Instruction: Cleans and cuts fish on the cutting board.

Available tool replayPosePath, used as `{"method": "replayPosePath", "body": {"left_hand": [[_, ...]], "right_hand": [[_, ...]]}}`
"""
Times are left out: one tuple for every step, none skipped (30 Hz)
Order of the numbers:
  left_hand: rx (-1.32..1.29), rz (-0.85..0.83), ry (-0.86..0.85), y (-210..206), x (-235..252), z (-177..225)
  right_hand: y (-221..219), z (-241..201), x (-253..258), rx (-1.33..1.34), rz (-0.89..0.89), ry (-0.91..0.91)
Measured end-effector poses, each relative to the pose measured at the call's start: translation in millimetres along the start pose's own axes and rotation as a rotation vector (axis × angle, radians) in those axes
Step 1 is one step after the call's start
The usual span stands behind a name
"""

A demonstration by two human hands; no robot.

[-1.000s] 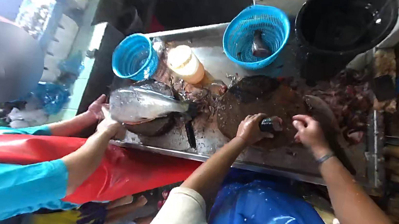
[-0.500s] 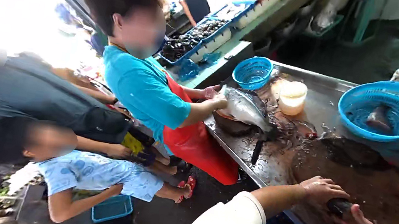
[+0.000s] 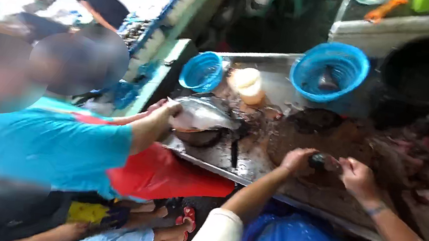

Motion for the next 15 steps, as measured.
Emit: {"method": "replayPosePath", "body": {"left_hand": [[-0.098, 0.002, 0.022, 4, 0, -1], [-0.217, 0.014, 0.046, 6, 1, -7], [-0.348, 0.013, 0.073, 6, 1, -19], [-0.495, -0.016, 0.096, 1, -1, -33], [-0.658, -0.061, 0.115, -4, -3, -43], [-0.807, -0.099, 0.143, -4, -4, -42], [-0.909, -0.123, 0.19, -1, -4, -37], [-0.974, -0.138, 0.241, -1, -5, -34], [-1.015, -0.145, 0.283, -1, -7, -33], [-1.044, -0.148, 0.306, 0, -4, -31], [-1.064, -0.143, 0.31, 3, 2, -27], [-1.071, -0.135, 0.306, 4, 10, -23], [-1.062, -0.116, 0.306, 6, 17, -21], [-1.034, -0.074, 0.31, 7, 24, -20], [-0.957, -0.011, 0.305, 9, 30, -21]], "right_hand": [[18, -7, 2, -0.042, 0.119, 0.061], [31, -3, 9, -0.104, 0.187, 0.085], [35, 9, 22, -0.131, 0.177, 0.055], [33, 24, 33, -0.093, 0.114, -0.007], [29, 33, 40, -0.025, 0.068, -0.051], [25, 32, 45, 0.067, 0.042, -0.041], [18, 26, 50, 0.182, 0.013, -0.012], [5, 17, 51, 0.311, -0.059, 0.003], [-11, 10, 51, 0.427, -0.166, 0.0], [-22, 5, 54, 0.499, -0.267, -0.023], [-25, 4, 63, 0.502, -0.337, -0.039], [-18, 8, 78, 0.449, -0.318, -0.02], [0, 11, 96, 0.345, -0.219, 0.019], [27, 12, 115, 0.208, -0.07, 0.062], [57, 9, 133, 0.075, 0.072, 0.1]]}}
Point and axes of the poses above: each hand's wrist, its own x-axis towards the middle knuckle, its own y-axis out of the back of the hand, z = x × y, the point moved 7 cm from there along x, towards the middle knuckle, and after that the axes turned 3 degrees about -x, right-handed, at the moved point
